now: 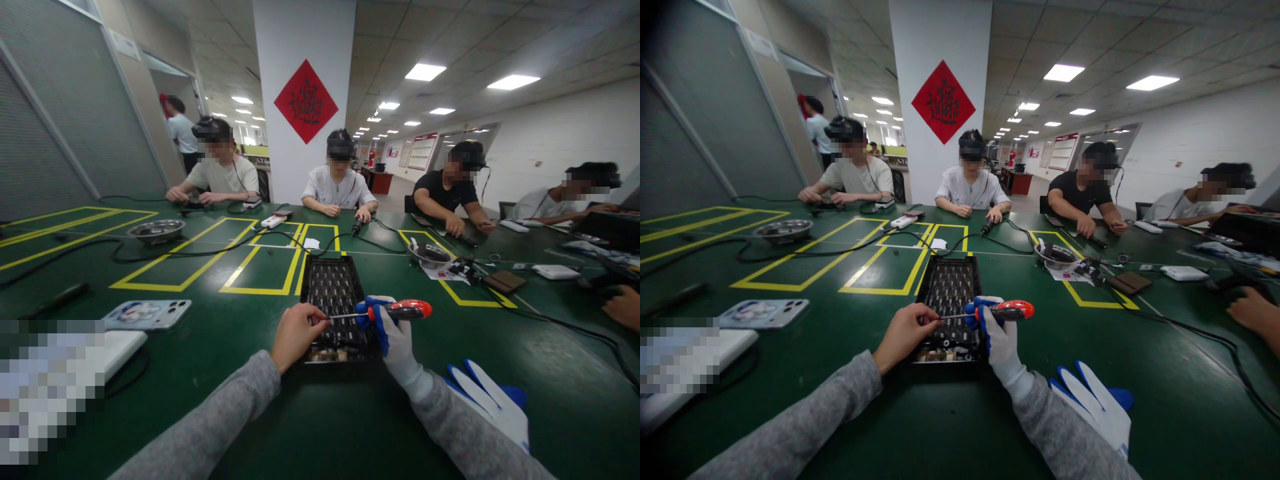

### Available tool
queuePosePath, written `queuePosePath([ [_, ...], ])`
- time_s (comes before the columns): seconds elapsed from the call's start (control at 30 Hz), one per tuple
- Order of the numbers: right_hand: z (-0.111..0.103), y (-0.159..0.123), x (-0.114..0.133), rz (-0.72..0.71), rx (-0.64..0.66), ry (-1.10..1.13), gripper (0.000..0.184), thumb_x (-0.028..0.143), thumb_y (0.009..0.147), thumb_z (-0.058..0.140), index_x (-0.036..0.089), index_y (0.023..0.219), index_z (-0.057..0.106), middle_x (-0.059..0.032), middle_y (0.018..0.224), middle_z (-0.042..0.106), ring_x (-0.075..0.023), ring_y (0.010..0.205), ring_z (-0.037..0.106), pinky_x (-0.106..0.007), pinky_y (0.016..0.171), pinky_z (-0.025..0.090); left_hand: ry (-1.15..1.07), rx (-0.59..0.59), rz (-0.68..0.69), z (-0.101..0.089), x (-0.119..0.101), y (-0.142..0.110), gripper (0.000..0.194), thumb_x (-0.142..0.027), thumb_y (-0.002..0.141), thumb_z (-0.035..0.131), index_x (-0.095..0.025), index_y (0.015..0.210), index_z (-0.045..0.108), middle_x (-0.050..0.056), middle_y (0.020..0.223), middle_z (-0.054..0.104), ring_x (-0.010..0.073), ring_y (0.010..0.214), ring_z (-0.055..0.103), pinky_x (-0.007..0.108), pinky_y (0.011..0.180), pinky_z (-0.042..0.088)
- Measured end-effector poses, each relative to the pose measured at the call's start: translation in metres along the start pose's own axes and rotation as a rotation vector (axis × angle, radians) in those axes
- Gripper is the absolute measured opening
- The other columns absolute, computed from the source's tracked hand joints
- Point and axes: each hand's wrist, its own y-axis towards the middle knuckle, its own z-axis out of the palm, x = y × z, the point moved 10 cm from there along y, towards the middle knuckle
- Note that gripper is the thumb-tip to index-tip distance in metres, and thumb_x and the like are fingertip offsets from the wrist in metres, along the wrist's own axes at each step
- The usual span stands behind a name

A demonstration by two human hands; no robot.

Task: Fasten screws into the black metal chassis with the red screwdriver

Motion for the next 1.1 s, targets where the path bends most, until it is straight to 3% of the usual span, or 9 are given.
queuePosePath([
  [0.47, -0.002, 0.000, 0.003, 0.001, -0.022, -0.024, 0.028, 0.038, 0.079, 0.060, 0.019, 0.100, 0.059, -0.0054, 0.089, 0.070, -0.0190, 0.078, 0.067, -0.033, 0.071, 0.055, -0.063, -0.001, 0.015, -0.001, -0.002, 0.001, 0.014, -0.031, 0.073, 0.065, -0.020, 0.080, 0.068, 0.000, 0.071, 0.061, 0.0153, 0.070, 0.056, 0.025, 0.061, 0.038],
  [0.63, 0.002, 0.007, 0.007, -0.008, 0.019, -0.013, 0.050, 0.052, 0.084, 0.045, 0.021, 0.124, 0.047, -0.0067, 0.092, 0.070, -0.0212, 0.083, 0.067, -0.037, 0.073, 0.056, -0.064, -0.003, 0.012, 0.000, 0.001, 0.000, 0.012, -0.025, 0.074, 0.063, -0.019, 0.083, 0.068, 0.001, 0.074, 0.062, 0.0155, 0.072, 0.056, 0.026, 0.065, 0.040],
  [0.77, 0.018, 0.004, 0.010, 0.000, 0.115, -0.079, 0.057, 0.042, 0.080, 0.057, 0.024, 0.131, 0.039, -0.0050, 0.096, 0.069, -0.0196, 0.080, 0.067, -0.037, 0.074, 0.055, -0.063, 0.017, 0.025, 0.001, -0.001, -0.001, 0.011, -0.024, 0.075, 0.062, -0.020, 0.083, 0.069, 0.001, 0.075, 0.061, 0.0159, 0.075, 0.056, 0.026, 0.067, 0.040],
  [0.97, 0.010, -0.008, 0.023, -0.117, -0.008, -0.260, 0.040, 0.044, 0.085, 0.049, 0.021, 0.118, 0.049, -0.0044, 0.086, 0.068, -0.0157, 0.065, 0.065, -0.032, 0.062, 0.056, -0.047, 0.051, 0.021, 0.002, -0.003, 0.000, 0.012, -0.027, 0.074, 0.065, -0.022, 0.083, 0.071, 0.002, 0.078, 0.062, 0.0173, 0.079, 0.057, 0.028, 0.072, 0.041],
  [1.1, 0.004, -0.010, 0.023, -0.192, -0.026, -0.388, 0.033, 0.044, 0.084, 0.052, 0.021, 0.107, 0.056, -0.0043, 0.087, 0.066, -0.0172, 0.075, 0.064, -0.034, 0.072, 0.055, -0.018, 0.067, 0.040, 0.003, -0.006, 0.000, 0.011, -0.026, 0.074, 0.066, -0.024, 0.083, 0.072, 0.002, 0.079, 0.063, 0.0174, 0.080, 0.057, 0.030, 0.076, 0.040],
])
